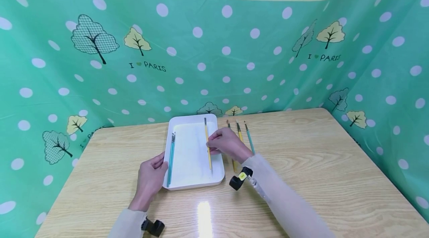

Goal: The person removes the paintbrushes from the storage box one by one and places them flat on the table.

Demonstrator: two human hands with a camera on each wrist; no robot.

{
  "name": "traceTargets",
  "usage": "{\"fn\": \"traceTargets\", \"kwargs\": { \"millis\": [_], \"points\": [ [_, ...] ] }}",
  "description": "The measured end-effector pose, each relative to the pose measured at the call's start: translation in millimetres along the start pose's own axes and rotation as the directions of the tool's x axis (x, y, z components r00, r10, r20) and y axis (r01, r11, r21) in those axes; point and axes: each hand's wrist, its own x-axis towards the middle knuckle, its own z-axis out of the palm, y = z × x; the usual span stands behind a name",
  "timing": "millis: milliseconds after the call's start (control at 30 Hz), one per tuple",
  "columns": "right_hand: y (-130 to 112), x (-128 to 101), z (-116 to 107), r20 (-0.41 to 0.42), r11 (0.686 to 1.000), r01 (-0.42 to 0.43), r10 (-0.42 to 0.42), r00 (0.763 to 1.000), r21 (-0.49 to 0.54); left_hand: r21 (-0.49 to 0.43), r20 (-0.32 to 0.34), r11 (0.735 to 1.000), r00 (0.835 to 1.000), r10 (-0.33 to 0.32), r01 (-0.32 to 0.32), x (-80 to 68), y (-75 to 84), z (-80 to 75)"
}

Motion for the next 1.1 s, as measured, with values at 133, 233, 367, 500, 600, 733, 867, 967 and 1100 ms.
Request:
{"fn": "traceTargets", "kwargs": {
  "millis": [133,233,367,500,600,733,867,967,1100],
  "points": [
    [4,-1,-7,-0.008,1.000,0.004,-0.004,1.000,0.016,-0.002,-0.003,1.000,1.000,0.002,-0.002,-0.2,-0.1,0.0],
    [6,-2,-12,-0.011,1.000,0.003,-0.003,1.000,0.020,-0.006,0.000,1.000,1.000,-0.001,0.001,-0.5,0.3,-0.2],
    [10,-4,-19,-0.030,1.000,-0.003,0.003,1.000,-0.003,-0.011,0.009,1.000,1.000,-0.003,0.003,-0.8,0.7,0.0],
    [13,-6,-27,-0.045,1.000,-0.002,0.002,0.999,-0.008,-0.011,0.010,1.000,1.000,-0.001,0.001,-0.6,0.8,0.2],
    [13,-8,-32,-0.054,1.000,-0.003,0.002,0.999,-0.013,-0.011,0.007,1.000,1.000,0.001,-0.001,-0.5,0.7,0.1],
    [16,-10,-39,-0.058,1.000,-0.009,0.007,0.998,-0.026,-0.010,0.006,1.000,1.000,0.002,-0.002,-0.6,-0.1,-0.1],
    [19,-12,-47,-0.060,0.999,-0.017,0.015,0.998,-0.030,-0.009,0.005,1.000,1.000,-0.002,0.002,0.2,-1.0,0.4],
    [20,-15,-52,-0.060,0.999,-0.022,0.020,0.998,-0.037,-0.009,0.004,1.000,1.000,-0.003,0.003,1.5,-1.6,1.1],
    [22,-17,-58,-0.069,0.998,-0.032,0.028,0.997,-0.062,-0.005,0.003,1.000,1.000,-0.003,0.003,2.1,-1.5,1.7]
  ]
}}
